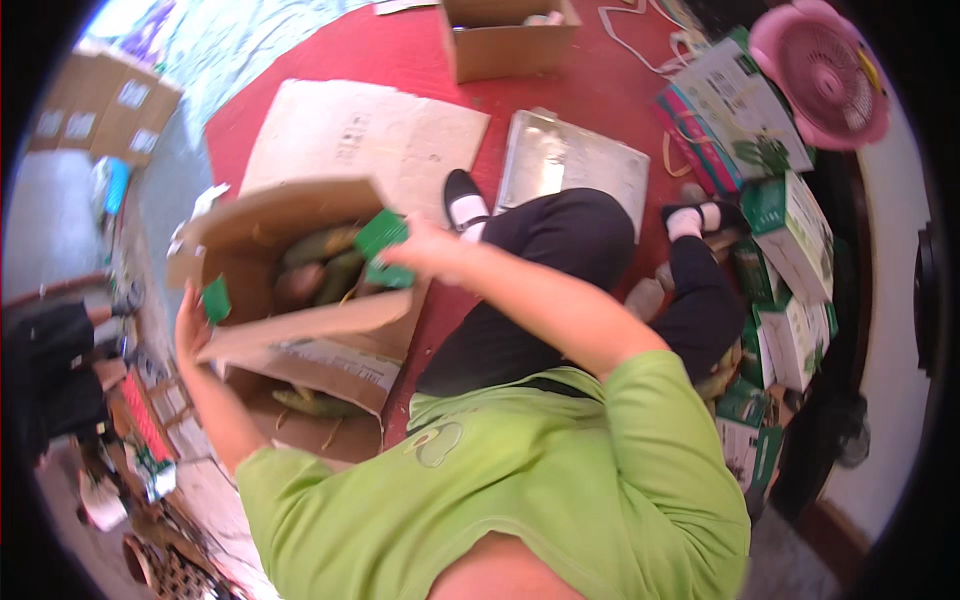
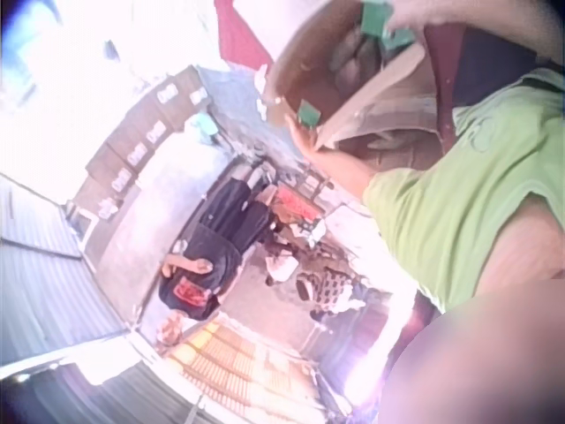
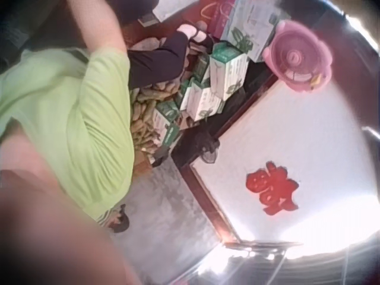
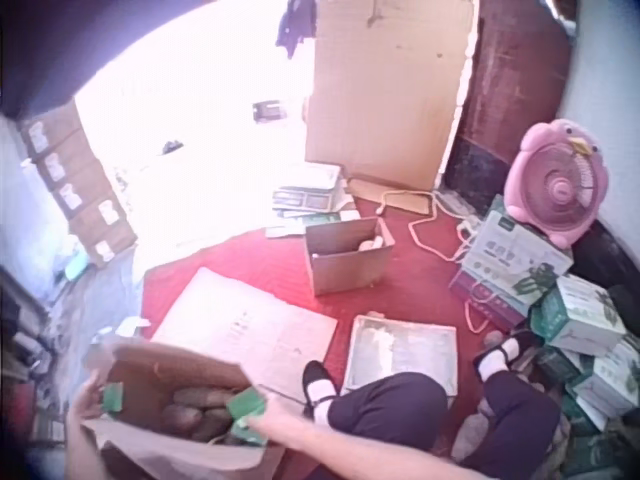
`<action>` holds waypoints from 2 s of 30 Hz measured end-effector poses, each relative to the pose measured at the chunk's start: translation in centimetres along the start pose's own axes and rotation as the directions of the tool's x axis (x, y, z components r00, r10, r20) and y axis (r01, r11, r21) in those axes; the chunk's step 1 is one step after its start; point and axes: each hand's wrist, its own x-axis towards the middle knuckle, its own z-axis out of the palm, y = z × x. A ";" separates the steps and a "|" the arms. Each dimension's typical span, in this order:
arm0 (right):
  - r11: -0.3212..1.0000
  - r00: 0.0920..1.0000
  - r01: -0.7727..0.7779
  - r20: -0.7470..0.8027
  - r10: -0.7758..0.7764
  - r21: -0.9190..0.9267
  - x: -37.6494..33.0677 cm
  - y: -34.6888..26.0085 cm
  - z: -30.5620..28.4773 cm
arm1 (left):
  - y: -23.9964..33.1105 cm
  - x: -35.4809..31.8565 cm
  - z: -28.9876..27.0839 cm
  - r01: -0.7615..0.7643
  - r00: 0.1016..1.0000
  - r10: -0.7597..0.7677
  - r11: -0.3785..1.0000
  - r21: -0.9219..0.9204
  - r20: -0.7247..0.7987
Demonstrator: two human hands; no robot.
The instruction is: Sorting sweet potatoes into boxes and weighing them on a digital scale.
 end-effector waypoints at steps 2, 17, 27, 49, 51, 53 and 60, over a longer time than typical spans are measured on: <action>0.986 0.986 -0.162 0.043 0.161 0.039 -0.3 1.7 2.8 | -1.7 -0.1 -1.4 0.058 0.996 -0.056 0.998 0.019 -0.068; 0.825 0.890 0.436 0.041 -0.453 -0.358 -2.2 -1.0 -1.6 | 0.4 1.0 0.9 0.219 0.799 0.557 0.083 0.972 -0.228; 0.755 0.491 0.598 -0.623 -0.609 -0.268 -16.8 -0.5 -22.6 | 3.0 1.5 35.0 -0.644 0.636 0.617 0.095 0.759 0.463; 0.468 0.158 0.750 -0.814 0.559 0.467 -31.8 27.3 -46.8 | -5.9 -8.1 66.1 -0.852 0.450 -0.123 -0.355 0.384 0.885; 0.441 0.183 0.768 -0.820 0.543 0.464 -31.2 27.0 -48.6 | -5.8 -7.7 66.4 -0.847 0.480 -0.142 -0.333 0.414 0.866; 0.370 0.142 0.824 -0.787 0.600 0.430 -30.6 26.5 -50.4 | -5.7 -7.7 66.7 -0.836 0.496 -0.146 -0.345 0.426 0.856; 0.351 0.075 0.857 -0.765 0.640 0.377 -28.8 28.2 -57.1 | -5.2 -7.6 68.6 -0.827 0.530 -0.188 -0.329 0.455 0.827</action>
